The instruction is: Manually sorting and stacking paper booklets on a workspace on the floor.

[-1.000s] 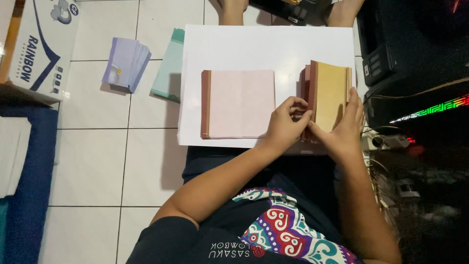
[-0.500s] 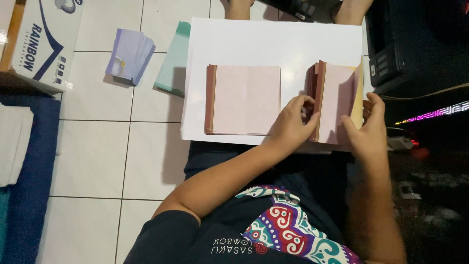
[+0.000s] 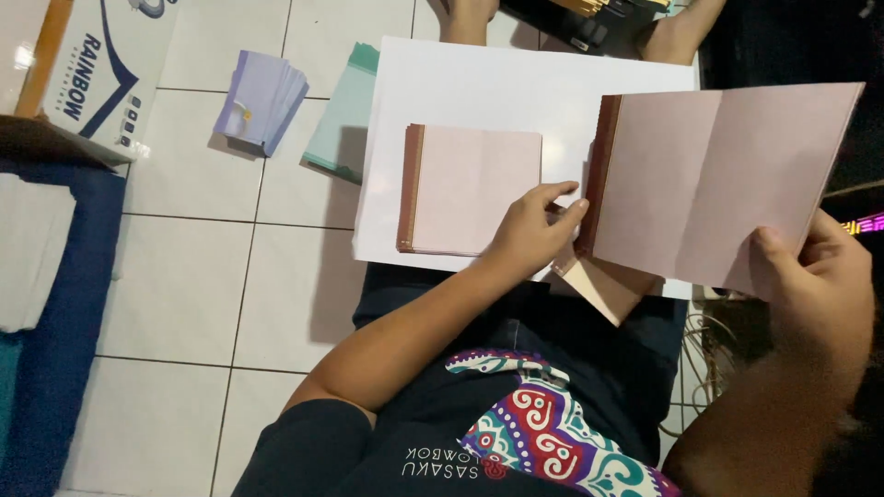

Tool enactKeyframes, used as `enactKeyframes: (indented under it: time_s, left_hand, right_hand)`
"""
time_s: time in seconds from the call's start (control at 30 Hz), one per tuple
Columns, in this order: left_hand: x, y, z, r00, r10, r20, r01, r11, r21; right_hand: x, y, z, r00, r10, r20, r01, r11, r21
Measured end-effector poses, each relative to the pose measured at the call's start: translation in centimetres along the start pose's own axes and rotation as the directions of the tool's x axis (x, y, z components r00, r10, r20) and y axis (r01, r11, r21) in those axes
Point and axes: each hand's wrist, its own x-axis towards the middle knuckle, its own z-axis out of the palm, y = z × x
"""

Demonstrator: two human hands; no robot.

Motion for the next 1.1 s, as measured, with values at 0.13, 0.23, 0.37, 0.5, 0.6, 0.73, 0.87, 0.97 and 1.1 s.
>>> enactKeyframes:
  time_s: [0.13,0.23,0.37,0.5,0.6,0.73,0.87,0.97,1.1]
  left_hand:
    - [0.2,-0.7,-2.2,0.998,0.038,-0.049,-0.04,0.998,-0.045]
    - [0.3,-1.8,-4.3,0.994,-0.006,-0.11,-0.01,0.99,-0.143]
    - [-0.3,-5.2,-8.2,0.979,-0.024,-0.2,-0.023,0.973,-0.228]
    - [-1.5,-8.0,-12.7,0.915,0.001,-0.404,-0.077,0.982,-0.171]
    - [-2.1,-8.6,-13.9,0.861,0.009,-0.508,0.014,0.999,0.043]
    - [-2.7,-8.8,-13.1,0.892,0.014,-0.451,0.101,0.968,0.229]
    - [-2.3,-10.7,-12.6,0.89,0.232,-0.392,0.039,0.818,0.573]
    - [-1.6,-11.9,-12.6,0.863,0.368,-0.347,-0.024,0.714,0.7]
    - [-2.2,-11.3,-13.0,0.864,0.382,-0.329,-0.077,0.745,0.663]
  right_hand:
    - [1.0,-2.6,3.9,0.996,-0.074,0.04,0.069,0.992,0.103]
    - [2.1,-2.0,8.1,0.99,-0.008,0.143,-0.062,0.877,0.477]
    - [2.5,-3.0,13.8,0.973,-0.048,0.226,-0.069,0.873,0.483]
    - [1.6,-5.2,18.2,0.981,-0.123,0.153,0.107,0.988,0.112]
    - [1.4,-4.4,20.7,0.952,-0.241,0.187,0.275,0.942,-0.19]
    - [0.5,-5.5,21.0,0.943,-0.214,0.255,0.307,0.852,-0.424]
    - [0.7,-4.9,20.7,0.939,-0.165,0.303,0.311,0.783,-0.539]
    - [0.6,-3.8,20.9,0.909,-0.295,0.294,0.417,0.651,-0.634]
    - [-0.1,-5.3,21.4,0.845,-0.415,0.338,0.531,0.568,-0.629]
